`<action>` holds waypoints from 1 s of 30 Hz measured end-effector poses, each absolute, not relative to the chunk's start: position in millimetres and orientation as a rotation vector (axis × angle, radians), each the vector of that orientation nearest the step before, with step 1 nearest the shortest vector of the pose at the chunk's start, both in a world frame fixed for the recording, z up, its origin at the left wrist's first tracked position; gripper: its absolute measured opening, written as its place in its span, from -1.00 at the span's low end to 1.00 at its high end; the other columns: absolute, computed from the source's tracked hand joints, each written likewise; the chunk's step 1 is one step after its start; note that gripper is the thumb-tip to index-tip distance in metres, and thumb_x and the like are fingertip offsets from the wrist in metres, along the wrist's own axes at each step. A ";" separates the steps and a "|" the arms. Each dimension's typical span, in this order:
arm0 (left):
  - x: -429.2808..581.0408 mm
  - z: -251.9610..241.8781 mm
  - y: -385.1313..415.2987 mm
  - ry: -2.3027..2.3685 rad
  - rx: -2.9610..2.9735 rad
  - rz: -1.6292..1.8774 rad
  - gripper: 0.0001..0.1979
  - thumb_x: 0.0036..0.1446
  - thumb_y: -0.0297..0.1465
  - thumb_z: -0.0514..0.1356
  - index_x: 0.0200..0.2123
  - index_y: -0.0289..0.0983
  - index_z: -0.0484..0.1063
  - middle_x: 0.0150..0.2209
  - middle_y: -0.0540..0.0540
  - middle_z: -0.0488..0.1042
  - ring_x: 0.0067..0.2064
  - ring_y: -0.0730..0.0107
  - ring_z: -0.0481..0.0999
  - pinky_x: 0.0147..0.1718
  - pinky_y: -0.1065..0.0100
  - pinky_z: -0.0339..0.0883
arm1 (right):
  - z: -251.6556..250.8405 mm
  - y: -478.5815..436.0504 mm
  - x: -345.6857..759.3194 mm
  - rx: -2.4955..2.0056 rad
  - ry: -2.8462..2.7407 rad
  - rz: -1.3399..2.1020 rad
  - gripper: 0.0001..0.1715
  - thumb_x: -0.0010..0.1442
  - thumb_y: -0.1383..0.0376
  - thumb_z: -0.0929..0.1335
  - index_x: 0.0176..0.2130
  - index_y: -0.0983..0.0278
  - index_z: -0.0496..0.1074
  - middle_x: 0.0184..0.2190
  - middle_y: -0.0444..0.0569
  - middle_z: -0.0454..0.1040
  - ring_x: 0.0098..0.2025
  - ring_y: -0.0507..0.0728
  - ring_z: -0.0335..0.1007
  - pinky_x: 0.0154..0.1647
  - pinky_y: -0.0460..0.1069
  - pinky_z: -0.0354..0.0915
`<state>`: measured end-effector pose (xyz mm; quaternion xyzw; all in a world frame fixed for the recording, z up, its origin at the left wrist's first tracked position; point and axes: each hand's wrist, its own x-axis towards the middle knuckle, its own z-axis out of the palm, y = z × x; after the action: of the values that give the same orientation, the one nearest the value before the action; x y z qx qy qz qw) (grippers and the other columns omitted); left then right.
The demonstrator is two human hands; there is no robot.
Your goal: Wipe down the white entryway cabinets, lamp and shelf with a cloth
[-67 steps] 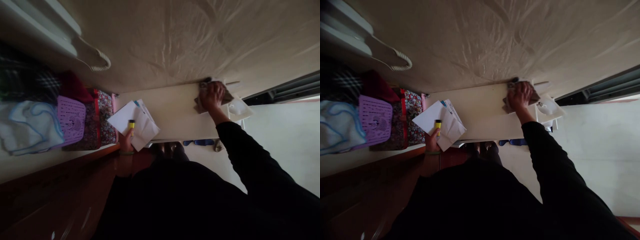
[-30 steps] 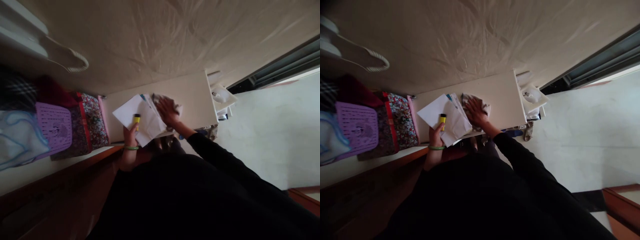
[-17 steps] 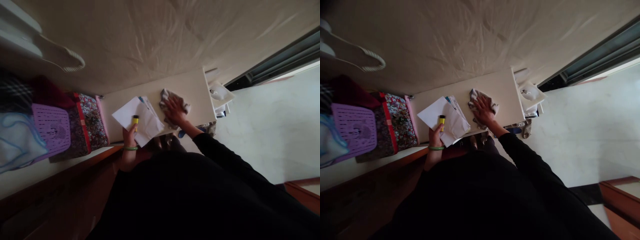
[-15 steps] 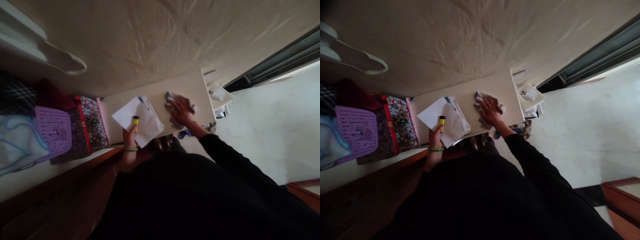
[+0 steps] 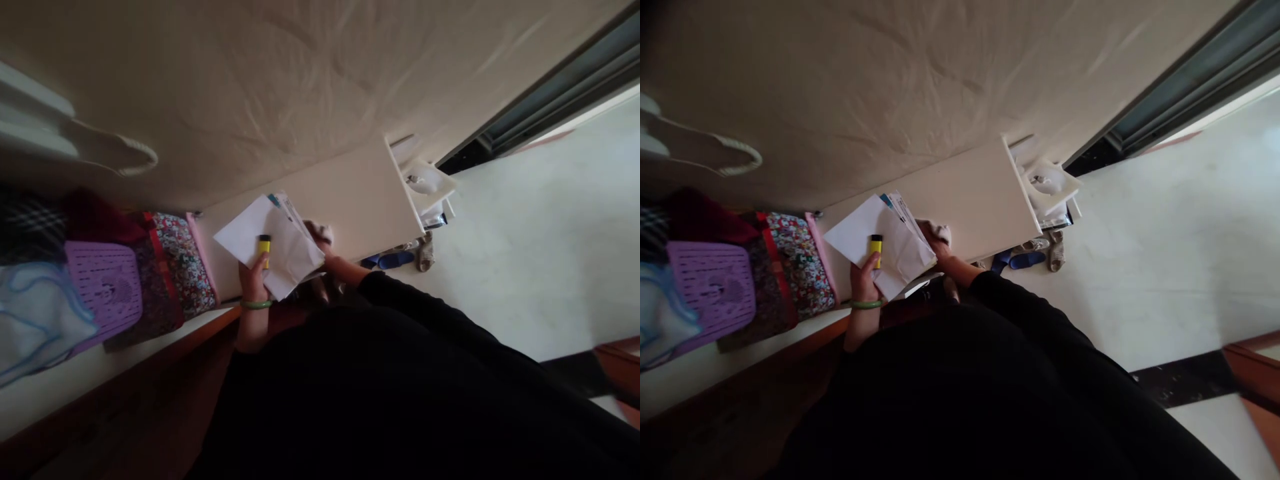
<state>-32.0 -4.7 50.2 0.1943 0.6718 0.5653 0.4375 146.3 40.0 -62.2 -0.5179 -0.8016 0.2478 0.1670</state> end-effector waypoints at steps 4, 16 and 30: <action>-30.2 51.3 0.7 1.671 0.532 1.410 -0.47 -0.27 -0.36 0.55 -0.14 -0.20 0.56 -0.06 -0.06 0.67 0.00 0.27 0.65 0.02 0.29 0.53 | -60.2 99.8 207.4 -1.528 -2.257 0.675 -0.26 0.51 0.06 0.30 0.54 0.19 0.39 0.62 -0.02 0.14 0.71 0.37 -0.14 0.77 0.35 -0.26; -29.7 48.9 0.3 1.679 0.598 1.325 -0.57 -0.23 -0.34 0.53 -0.23 -0.19 0.53 -0.16 -0.06 0.64 0.03 0.24 0.65 0.02 0.29 0.53 | -60.1 73.6 361.3 -2.253 -1.499 0.360 -0.18 0.51 -0.05 0.25 0.57 0.21 0.32 0.64 0.14 0.06 0.59 0.50 0.02 0.59 0.52 0.01; -36.1 40.6 12.1 1.576 0.645 1.225 -0.41 -0.33 -0.29 0.58 -0.15 -0.23 0.55 -0.17 -0.06 0.63 -0.06 0.28 0.63 -0.03 0.29 0.49 | -82.2 -142.9 381.5 -2.544 -0.437 0.455 0.11 0.47 -0.13 -0.18 0.16 0.34 0.63 -0.13 0.42 0.64 -0.09 0.50 0.68 -0.17 0.34 0.59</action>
<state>-36.1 12.1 40.6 0.2666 0.6511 0.5062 0.4987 381.5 -142.9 -82.2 -0.9379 -0.1611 0.1677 0.2575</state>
